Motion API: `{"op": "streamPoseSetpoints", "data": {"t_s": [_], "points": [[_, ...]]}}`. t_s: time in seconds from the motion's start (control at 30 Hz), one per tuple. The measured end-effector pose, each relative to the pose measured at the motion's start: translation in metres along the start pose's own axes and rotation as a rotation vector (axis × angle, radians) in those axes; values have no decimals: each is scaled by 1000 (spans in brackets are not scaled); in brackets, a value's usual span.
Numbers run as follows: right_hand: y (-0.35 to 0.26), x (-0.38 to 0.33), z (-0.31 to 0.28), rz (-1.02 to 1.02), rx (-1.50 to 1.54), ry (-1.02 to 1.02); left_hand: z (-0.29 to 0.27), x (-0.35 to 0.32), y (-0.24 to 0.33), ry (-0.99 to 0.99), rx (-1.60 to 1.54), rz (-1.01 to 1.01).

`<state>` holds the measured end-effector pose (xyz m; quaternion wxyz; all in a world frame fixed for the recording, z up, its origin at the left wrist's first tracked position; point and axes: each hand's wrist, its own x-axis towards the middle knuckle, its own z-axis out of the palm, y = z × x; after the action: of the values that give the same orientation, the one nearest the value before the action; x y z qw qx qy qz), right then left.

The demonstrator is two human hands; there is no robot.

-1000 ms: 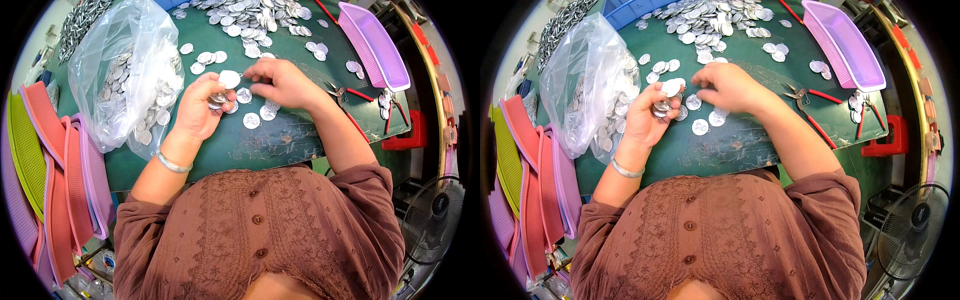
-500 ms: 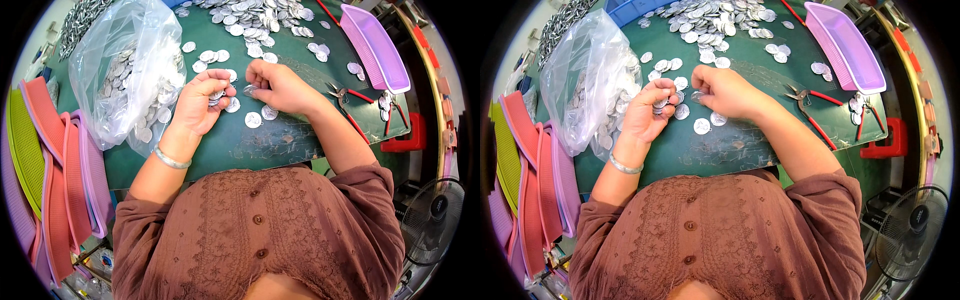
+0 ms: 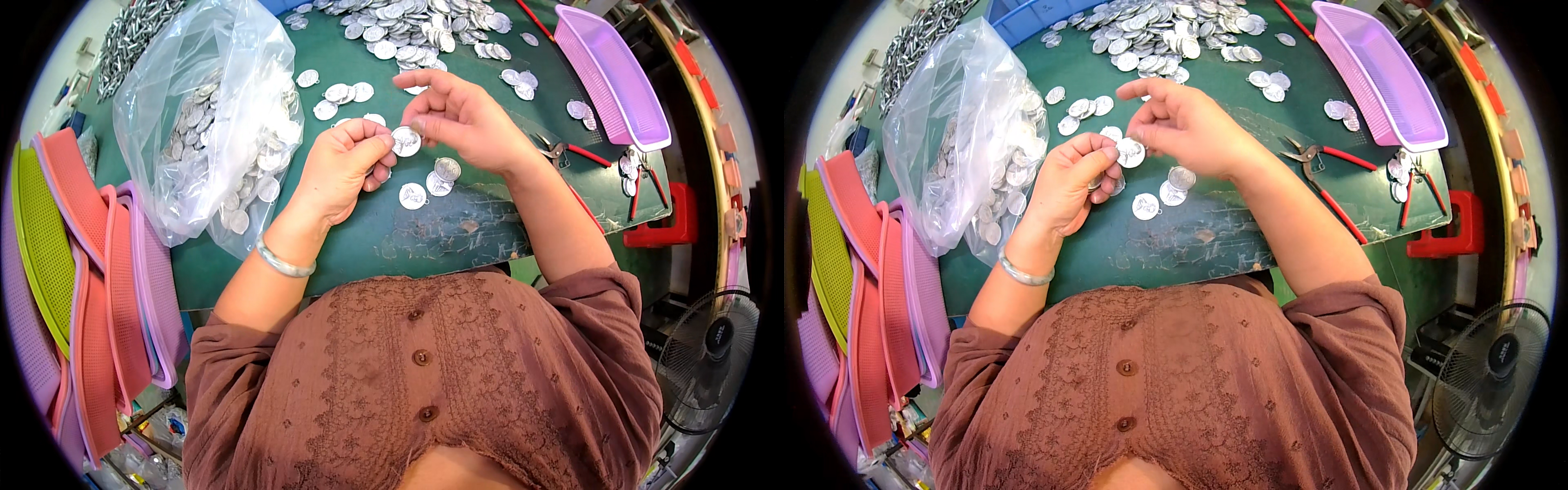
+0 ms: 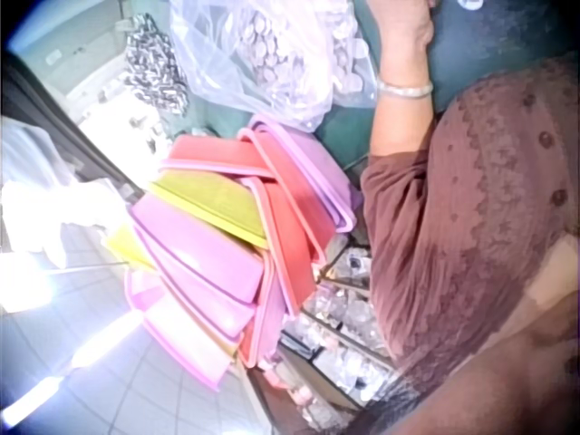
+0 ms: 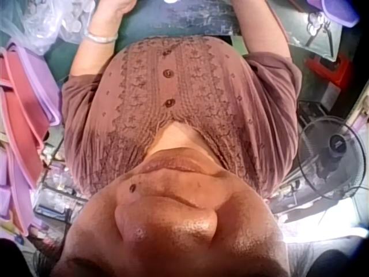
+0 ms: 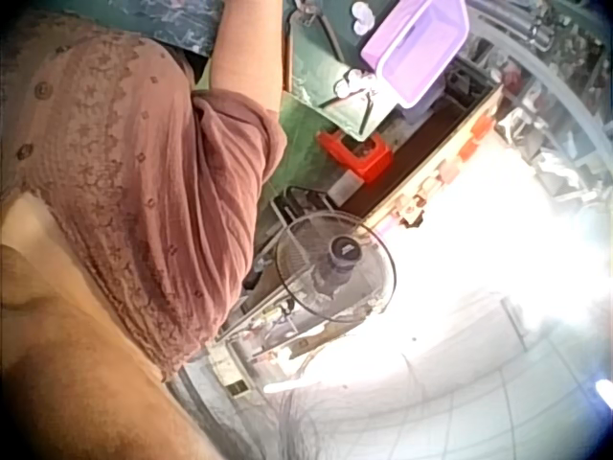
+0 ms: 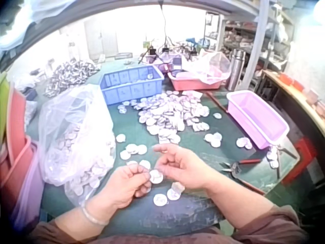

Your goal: The person picks up small, round metal discs from a pile on a green table and attaches small metal rings to them. They use pliers to open and close the rings, securing them to the discs. The person handles the discs and rings by hand, occasionally using the pliers to manipulate the metal components.

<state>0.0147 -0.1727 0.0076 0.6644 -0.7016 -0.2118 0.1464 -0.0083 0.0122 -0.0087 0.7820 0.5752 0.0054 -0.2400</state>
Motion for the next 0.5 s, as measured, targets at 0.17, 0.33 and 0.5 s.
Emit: {"op": "streamPoseSetpoints", "data": {"t_s": [0.17, 0.33, 0.5], "points": [[1, 1, -9, 155, 5, 23, 0, 1, 0, 34, -122, 22], [0, 0, -7, 196, 14, 2, 3, 1, 2, 40, -165, 7], [-3, 0, -7, 216, 8, 24, 1, 1, 1, 2, -205, -12]]}}
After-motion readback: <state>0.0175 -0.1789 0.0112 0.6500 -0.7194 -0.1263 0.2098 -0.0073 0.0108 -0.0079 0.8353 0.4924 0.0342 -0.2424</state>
